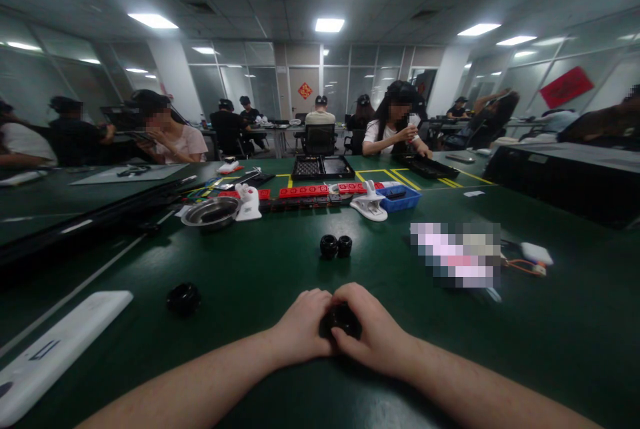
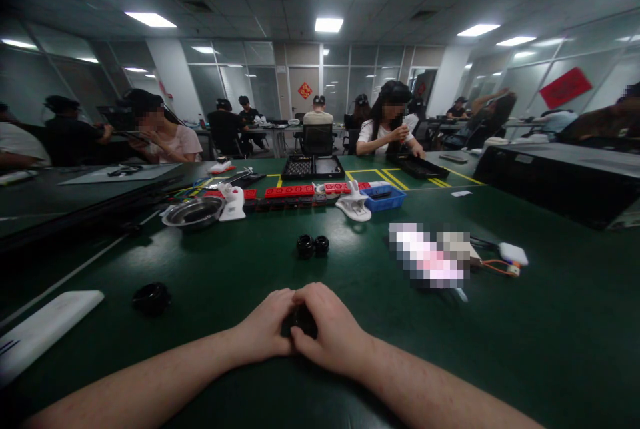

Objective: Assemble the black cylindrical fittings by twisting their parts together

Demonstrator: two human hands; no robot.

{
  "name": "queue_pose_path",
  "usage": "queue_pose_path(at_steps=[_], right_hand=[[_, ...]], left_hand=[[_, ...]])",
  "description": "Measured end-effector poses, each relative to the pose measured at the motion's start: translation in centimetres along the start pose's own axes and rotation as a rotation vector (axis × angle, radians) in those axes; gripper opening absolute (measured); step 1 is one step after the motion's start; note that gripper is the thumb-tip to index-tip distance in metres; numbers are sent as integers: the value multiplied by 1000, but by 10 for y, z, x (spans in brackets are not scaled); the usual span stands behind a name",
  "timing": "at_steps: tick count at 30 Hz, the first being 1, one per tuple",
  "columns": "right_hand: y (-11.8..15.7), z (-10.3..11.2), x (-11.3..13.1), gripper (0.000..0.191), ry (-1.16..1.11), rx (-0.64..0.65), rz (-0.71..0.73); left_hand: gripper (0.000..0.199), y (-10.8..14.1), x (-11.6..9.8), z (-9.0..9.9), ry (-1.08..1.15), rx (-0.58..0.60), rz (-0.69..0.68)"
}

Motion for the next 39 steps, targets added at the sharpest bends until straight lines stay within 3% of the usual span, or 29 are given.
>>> queue_pose_path(at_steps=[4,11,14,19,26,29,31,34,39], right_hand=[[3,-1,8,44,-56,60,78],[-3,1,-8,35,65,-47,-117],[-2,-1,-3,32,7,-7,-53],[3,1,8,44,-56,45,70],[-3,4,-6,32,74,-70,-92],[-2,1,0,28,11,7,-22],[1,0,8,37,-50,72,76],[4,3,14,43,-72,62,148],[-1,7,1,35,49,-50,-36]], left_hand=[[29,1,1,0,-9,0,26],[43,-1,0,-2,3,-6,-39],[38,-1,-1,-1,3,0,-18],[34,1,3,-2,-23,11,33],[40,0,2,-3,8,-22,-60],[34,0,3,-3,5,-21,-21],[31,1,4,-3,4,-22,12],[33,1,3,-2,2,-19,8],[41,0,1,-2,19,-18,-49]])
Point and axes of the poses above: each hand's wrist, its own y-axis away from the middle knuckle, its own z-axis out of the back of the hand, x = y × z, the point moved 7 cm from there along -y, towards the middle knuckle, and after that the axes turned 14 degrees about -z, right-handed, at the moved point
